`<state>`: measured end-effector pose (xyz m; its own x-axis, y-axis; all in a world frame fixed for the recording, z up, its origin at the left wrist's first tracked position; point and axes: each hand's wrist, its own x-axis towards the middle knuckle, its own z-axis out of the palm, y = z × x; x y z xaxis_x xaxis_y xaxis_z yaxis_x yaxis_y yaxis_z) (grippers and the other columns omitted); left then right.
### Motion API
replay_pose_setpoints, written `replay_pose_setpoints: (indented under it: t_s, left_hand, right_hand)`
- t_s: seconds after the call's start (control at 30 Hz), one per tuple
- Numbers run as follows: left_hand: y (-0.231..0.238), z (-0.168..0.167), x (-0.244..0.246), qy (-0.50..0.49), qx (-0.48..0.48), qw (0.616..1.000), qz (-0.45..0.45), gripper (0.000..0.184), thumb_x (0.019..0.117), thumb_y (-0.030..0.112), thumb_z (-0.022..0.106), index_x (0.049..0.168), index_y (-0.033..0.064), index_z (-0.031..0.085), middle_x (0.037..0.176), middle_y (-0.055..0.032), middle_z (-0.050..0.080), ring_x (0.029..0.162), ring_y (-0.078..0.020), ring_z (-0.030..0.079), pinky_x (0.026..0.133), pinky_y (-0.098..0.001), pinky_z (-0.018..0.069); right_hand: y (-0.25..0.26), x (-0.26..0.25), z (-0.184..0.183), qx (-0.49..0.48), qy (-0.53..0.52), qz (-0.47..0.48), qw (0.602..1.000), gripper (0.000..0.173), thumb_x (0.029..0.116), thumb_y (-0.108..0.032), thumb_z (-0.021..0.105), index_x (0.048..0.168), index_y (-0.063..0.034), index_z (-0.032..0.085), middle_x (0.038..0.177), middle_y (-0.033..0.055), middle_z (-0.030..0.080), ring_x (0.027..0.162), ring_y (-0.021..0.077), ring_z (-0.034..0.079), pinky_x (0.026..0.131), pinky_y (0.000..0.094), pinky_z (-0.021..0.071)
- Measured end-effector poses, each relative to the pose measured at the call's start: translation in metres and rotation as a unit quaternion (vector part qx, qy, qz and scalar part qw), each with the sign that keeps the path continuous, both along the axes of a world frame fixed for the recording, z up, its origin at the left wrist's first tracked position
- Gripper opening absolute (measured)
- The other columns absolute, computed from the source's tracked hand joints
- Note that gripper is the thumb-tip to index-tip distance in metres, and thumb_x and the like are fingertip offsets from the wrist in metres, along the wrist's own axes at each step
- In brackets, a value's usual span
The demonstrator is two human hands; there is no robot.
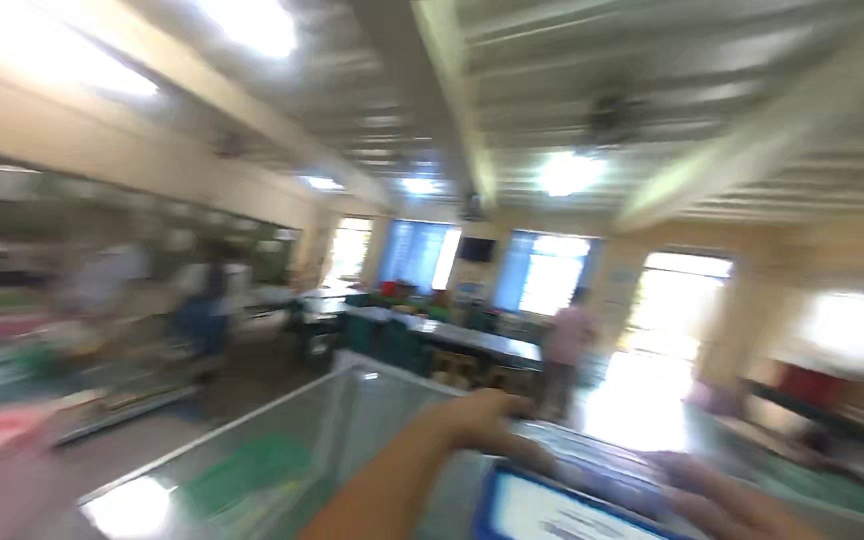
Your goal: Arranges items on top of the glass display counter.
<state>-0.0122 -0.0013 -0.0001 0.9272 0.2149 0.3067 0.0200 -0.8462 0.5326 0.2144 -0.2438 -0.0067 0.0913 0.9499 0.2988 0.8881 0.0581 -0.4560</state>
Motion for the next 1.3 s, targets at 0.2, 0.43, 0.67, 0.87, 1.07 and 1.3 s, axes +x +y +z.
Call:
replay_pose_setpoints:
  t_s: [0.2,0.43,0.67,0.87,1.07,1.3]
  left_hand:
    - [0.003,0.009,0.016,0.064,-0.017,0.996,0.054,0.06,0.0907,0.045,0.074,0.141,0.0161,0.06,0.13,-0.0119,0.065,0.109,-0.025,0.066,0.096,-0.0469,0.0536]
    - [0.034,-0.004,0.027,0.041,0.039,0.998,0.028,0.066,0.093,0.059,0.06,0.14,0.0132,0.059,0.13,-0.0146,0.066,0.111,-0.0275,0.067,0.098,-0.0522,0.0526]
    - [-0.007,0.012,0.024,0.015,0.069,0.997,0.025,0.054,0.1034,0.033,0.051,0.14,-0.0073,0.053,0.134,-0.034,0.056,0.119,-0.0405,0.06,0.104,-0.0544,0.0457]
    - [-0.008,0.02,0.027,-0.159,0.089,0.982,0.04,0.046,0.1002,0.016,0.049,0.131,-0.0177,0.051,0.119,-0.0309,0.062,0.104,-0.0232,0.066,0.095,-0.0369,0.052]
    - [-0.006,0.014,0.031,-0.248,0.074,0.966,-0.023,0.034,0.1043,0.017,0.049,0.127,-0.0059,0.062,0.113,-0.0106,0.071,0.092,-0.0103,0.071,0.085,-0.0307,0.0602]
    - [-0.02,0.013,0.044,-0.238,0.14,0.961,-0.004,0.03,0.1049,0.017,0.051,0.131,0.0117,0.067,0.122,-0.0006,0.071,0.108,-0.0079,0.069,0.096,-0.0305,0.0568]
  right_hand:
    - [0.01,0.03,-0.001,-0.003,0.007,0.006,1.0,0.056,0.1052,-0.043,0.051,0.147,-0.0051,0.05,0.134,0.0178,0.063,0.123,0.0267,0.062,0.108,0.0462,0.048]
    - [0.001,0.033,0.008,0.001,-0.063,-0.028,0.998,0.05,0.1093,-0.043,0.044,0.135,-0.004,0.062,0.125,0.0194,0.068,0.117,0.0325,0.065,0.104,0.0562,0.0477]
    - [-0.005,0.051,0.016,0.086,-0.17,-0.066,0.979,0.031,0.1077,-0.016,0.048,0.127,-0.0021,0.067,0.116,0.0174,0.072,0.112,0.0321,0.068,0.098,0.0563,0.051]
    - [-0.008,0.069,0.02,0.107,-0.128,-0.101,0.981,0.024,0.102,-0.001,0.052,0.118,-0.0023,0.069,0.114,0.0149,0.072,0.111,0.0297,0.067,0.098,0.0541,0.0512]
    - [-0.008,0.079,0.014,0.126,-0.103,-0.098,0.982,0.022,0.1026,-0.006,0.054,0.118,-0.0013,0.068,0.11,0.0159,0.072,0.106,0.0303,0.069,0.096,0.0543,0.053]
    - [0.0,0.079,0.013,0.147,-0.07,-0.077,0.984,0.028,0.1057,-0.007,0.044,0.116,0.0006,0.07,0.107,0.0135,0.072,0.098,0.0221,0.07,0.094,0.0415,0.0559]
